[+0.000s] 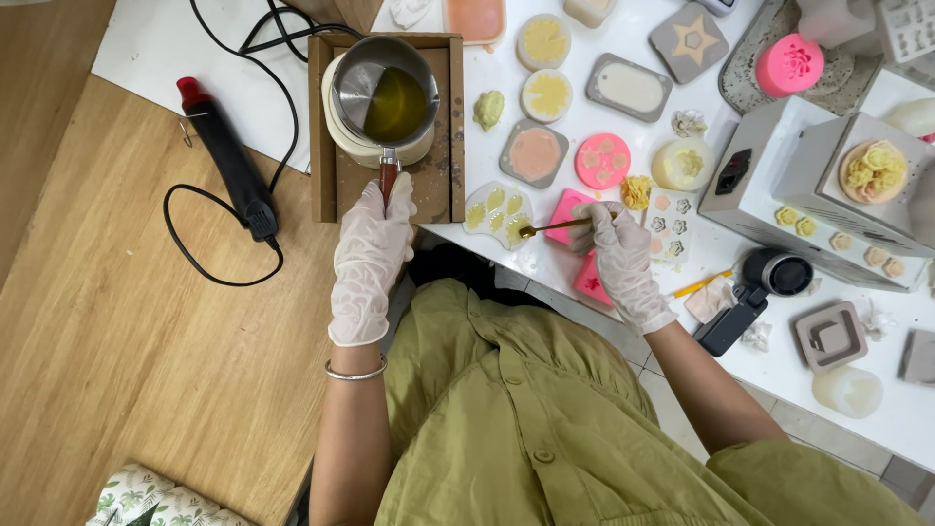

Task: The recorder is decorating a candle base with small wax shapes and pouring melted yellow wax into molds and over decorative elements.

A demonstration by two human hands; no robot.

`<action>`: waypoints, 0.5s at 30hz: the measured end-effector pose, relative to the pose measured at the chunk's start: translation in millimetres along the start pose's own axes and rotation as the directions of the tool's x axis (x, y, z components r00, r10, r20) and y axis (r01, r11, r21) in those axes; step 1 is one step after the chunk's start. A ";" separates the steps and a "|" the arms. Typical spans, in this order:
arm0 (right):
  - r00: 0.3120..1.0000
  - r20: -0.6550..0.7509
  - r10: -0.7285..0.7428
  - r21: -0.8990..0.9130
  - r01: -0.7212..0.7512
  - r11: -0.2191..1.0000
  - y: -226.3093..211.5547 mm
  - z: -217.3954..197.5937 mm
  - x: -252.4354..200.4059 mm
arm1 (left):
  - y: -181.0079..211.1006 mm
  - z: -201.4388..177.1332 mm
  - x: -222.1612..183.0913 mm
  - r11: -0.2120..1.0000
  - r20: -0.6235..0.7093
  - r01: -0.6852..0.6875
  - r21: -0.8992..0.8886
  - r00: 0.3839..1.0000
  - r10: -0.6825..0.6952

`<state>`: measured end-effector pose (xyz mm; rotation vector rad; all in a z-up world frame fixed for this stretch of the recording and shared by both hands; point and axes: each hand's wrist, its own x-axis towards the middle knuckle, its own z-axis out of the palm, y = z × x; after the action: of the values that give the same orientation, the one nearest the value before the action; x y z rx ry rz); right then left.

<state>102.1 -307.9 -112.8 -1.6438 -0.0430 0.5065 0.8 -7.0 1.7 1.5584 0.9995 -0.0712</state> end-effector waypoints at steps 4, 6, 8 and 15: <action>0.988 0.114 -0.109 -0.105 0.121 0.987 11.7 1.0 -7.2 | 1.4 -0.5 -0.9 0.999 -0.009 -0.011 0.050 1.000 0.011; 0.978 0.117 -0.172 -0.179 0.192 0.965 11.7 3.7 -7.5 | -3.2 0.4 1.7 0.999 -0.010 -0.008 0.037 1.000 0.009; 0.964 0.124 -0.237 -0.251 0.261 0.932 5.6 5.6 -7.0 | -3.4 0.8 4.1 1.000 -0.011 -0.009 0.025 1.000 0.009; 0.940 0.051 -0.336 -0.107 0.340 0.934 -55.2 19.2 -1.9 | 0.9 1.6 1.9 0.998 -0.029 0.016 0.067 0.999 -0.014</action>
<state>108.3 -282.4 -60.6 -1.6955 -0.3797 0.2688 3.2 -7.3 0.9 1.6177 1.0403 -0.0943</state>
